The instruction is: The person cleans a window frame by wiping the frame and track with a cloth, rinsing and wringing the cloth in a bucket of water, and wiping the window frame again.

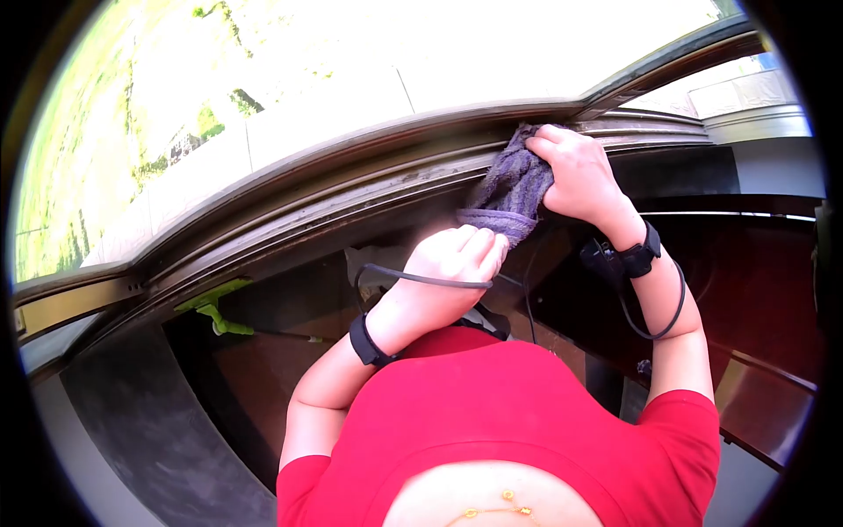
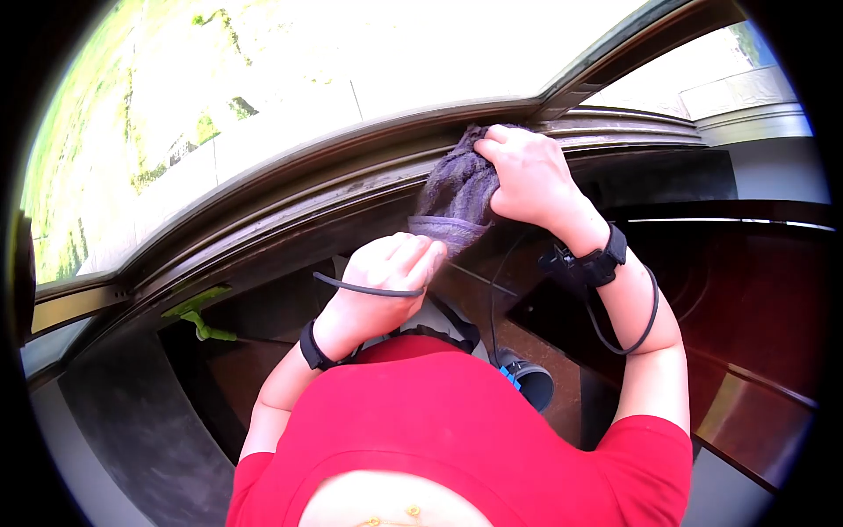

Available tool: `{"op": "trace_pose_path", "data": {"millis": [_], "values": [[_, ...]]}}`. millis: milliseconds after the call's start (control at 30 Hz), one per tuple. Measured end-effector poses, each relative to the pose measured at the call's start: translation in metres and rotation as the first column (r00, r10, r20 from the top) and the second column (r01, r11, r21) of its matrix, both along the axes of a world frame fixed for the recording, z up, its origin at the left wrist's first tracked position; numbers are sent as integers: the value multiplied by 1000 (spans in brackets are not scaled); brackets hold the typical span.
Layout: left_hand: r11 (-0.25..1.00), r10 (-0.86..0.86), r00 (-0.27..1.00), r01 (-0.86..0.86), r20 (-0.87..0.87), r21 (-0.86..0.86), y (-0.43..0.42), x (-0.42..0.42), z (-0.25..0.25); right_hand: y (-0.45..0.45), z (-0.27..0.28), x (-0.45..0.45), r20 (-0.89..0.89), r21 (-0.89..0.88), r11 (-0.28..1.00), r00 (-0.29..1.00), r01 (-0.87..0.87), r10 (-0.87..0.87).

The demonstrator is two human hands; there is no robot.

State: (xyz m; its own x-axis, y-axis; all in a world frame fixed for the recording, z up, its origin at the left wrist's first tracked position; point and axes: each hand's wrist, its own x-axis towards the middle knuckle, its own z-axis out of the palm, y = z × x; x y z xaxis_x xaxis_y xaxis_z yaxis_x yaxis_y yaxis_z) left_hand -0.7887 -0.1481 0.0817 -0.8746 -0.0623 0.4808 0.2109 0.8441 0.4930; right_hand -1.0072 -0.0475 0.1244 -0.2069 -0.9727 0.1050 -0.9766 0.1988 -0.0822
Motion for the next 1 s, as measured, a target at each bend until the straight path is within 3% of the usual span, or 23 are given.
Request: {"op": "trace_pose_path", "data": {"millis": [67, 300, 467, 533, 667, 900, 1000], "values": [[998, 59, 997, -58, -40, 40, -4, 12, -7, -5, -1, 9, -18, 29, 998, 998, 54, -53], [879, 403, 914, -374, -43, 295, -43, 100, 4, -73, -7, 103, 110, -42, 997, 992, -62, 66], [725, 684, 730, -678, -11, 120, -68, 182, 8, -130, -24, 179, 206, -225, 944, 934, -243, 290], [638, 767, 641, -767, 25, 70, -74, 203, 7, -140, -23, 195, 180, -171, 955, 946, -242, 271], [701, 711, 704, -709, 9, 80, -75, 194, 5, -123, -26, 169, 160, -242, 933, 938, -266, 309], [913, 399, 907, -380, -132, 147, -70, 91, -6, -56, -6, 83, 99, -66, 997, 994, -31, 37], [943, 296, 943, -263, -152, 202, -56, 64, -9, -29, 3, 50, 277, -84, 995, 958, -55, 76]]}}
